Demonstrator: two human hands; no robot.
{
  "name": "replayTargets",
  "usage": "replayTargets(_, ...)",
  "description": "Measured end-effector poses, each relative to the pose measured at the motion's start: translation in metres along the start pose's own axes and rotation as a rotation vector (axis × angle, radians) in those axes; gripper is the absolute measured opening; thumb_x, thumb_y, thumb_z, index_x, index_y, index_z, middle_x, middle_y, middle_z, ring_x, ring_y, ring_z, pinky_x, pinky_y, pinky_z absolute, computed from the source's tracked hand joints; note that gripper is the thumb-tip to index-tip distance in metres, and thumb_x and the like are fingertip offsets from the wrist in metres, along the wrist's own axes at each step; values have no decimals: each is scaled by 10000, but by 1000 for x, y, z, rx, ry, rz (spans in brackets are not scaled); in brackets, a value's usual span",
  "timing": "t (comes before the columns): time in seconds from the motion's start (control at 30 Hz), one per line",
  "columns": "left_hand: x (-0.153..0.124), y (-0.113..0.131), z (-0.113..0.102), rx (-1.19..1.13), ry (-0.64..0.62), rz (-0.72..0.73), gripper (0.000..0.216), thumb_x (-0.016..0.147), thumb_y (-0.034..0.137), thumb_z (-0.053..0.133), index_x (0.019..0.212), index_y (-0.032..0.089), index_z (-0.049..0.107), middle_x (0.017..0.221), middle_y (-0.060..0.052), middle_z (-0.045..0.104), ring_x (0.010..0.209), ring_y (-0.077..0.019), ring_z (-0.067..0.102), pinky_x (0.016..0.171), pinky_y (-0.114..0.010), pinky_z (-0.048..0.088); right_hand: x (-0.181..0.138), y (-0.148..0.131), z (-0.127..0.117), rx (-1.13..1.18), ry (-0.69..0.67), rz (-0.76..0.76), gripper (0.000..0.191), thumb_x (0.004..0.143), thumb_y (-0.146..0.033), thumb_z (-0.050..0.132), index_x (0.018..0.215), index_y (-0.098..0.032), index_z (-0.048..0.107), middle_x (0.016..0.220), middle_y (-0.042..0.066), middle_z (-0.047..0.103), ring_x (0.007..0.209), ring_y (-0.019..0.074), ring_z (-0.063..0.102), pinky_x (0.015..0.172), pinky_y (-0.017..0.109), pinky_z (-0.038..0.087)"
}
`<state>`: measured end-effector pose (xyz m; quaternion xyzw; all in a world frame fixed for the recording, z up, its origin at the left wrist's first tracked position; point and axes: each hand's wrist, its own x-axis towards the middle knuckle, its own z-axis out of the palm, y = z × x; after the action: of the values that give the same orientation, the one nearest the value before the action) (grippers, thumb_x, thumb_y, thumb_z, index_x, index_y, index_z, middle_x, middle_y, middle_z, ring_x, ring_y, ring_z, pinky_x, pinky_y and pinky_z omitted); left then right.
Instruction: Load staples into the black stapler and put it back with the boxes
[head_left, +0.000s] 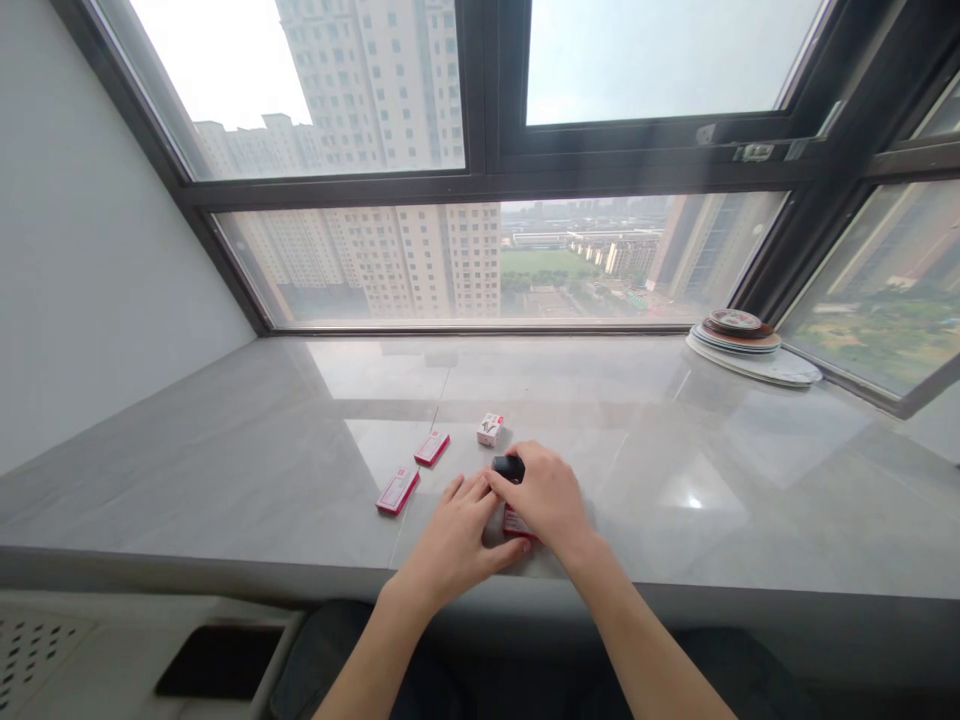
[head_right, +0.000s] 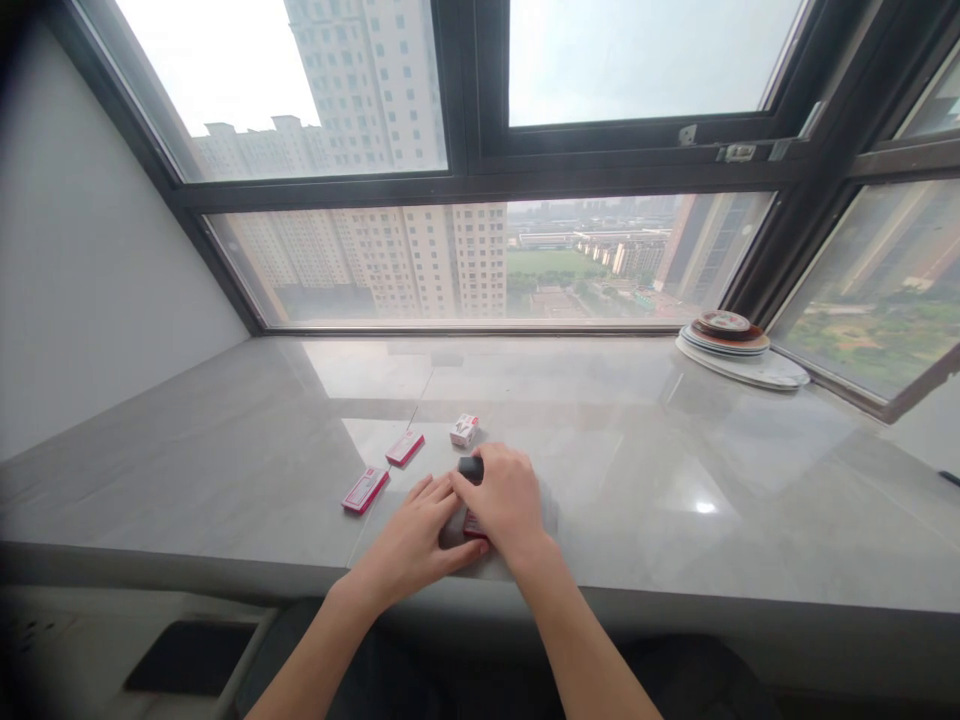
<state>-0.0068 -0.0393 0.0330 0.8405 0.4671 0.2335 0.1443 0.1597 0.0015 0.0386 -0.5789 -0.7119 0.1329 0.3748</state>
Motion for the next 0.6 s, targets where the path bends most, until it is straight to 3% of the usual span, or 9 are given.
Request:
replayTargets(0.13, -2, -5, 3, 1, -2, -14, 640, 864, 480, 730, 1463, 436, 510, 1575, 11, 489, 1485, -287, 421, 1259, -510, 287, 9, 6, -7, 244, 101, 176, 324, 852, -542, 687, 928, -229, 716, 893, 48, 751, 824, 221, 668, 761, 318, 480)
replayTargets(0.23, -3, -8, 6, -1, -14, -35, 650, 872, 494, 712, 1481, 435, 490, 1614, 11, 433, 1517, -284, 373, 1273, -517, 253, 10, 30, -24, 628, 166, 306, 451, 906, -634, 569, 963, -202, 687, 950, 81, 765, 843, 219, 687, 707, 304, 531)
replayTargets(0.33, -3, -7, 5, 1, -24, -52, 625, 886, 488, 689, 1475, 412, 493, 1637, 5, 394, 1538, -275, 331, 1287, -520, 211, -3, 64, -42, 907, 210, 437, 442, 943, -607, 503, 1021, -202, 663, 1089, 117, 753, 976, 252, 706, 743, 353, 610)
replayTargets(0.47, -4, -4, 1, -14, -30, -37, 468, 902, 411, 659, 1362, 400, 576, 1628, 28, 407, 1551, -256, 302, 1294, -500, 206, -27, 103, -68, 881, 143, 609, 357, 910, -533, 609, 1059, -216, 682, 1125, 121, 739, 1068, 285, 709, 754, 391, 659)
replayTargets(0.6, -4, -5, 0, -50, -41, -44, 286, 892, 369, 659, 1178, 358, 654, 1617, 35, 425, 1552, -253, 300, 1291, -488, 215, -45, 106, -86, 685, -4, 703, 421, 923, -633, 564, 1016, -227, 629, 717, 54, 692, 645, 228, 725, 489, 299, 577)
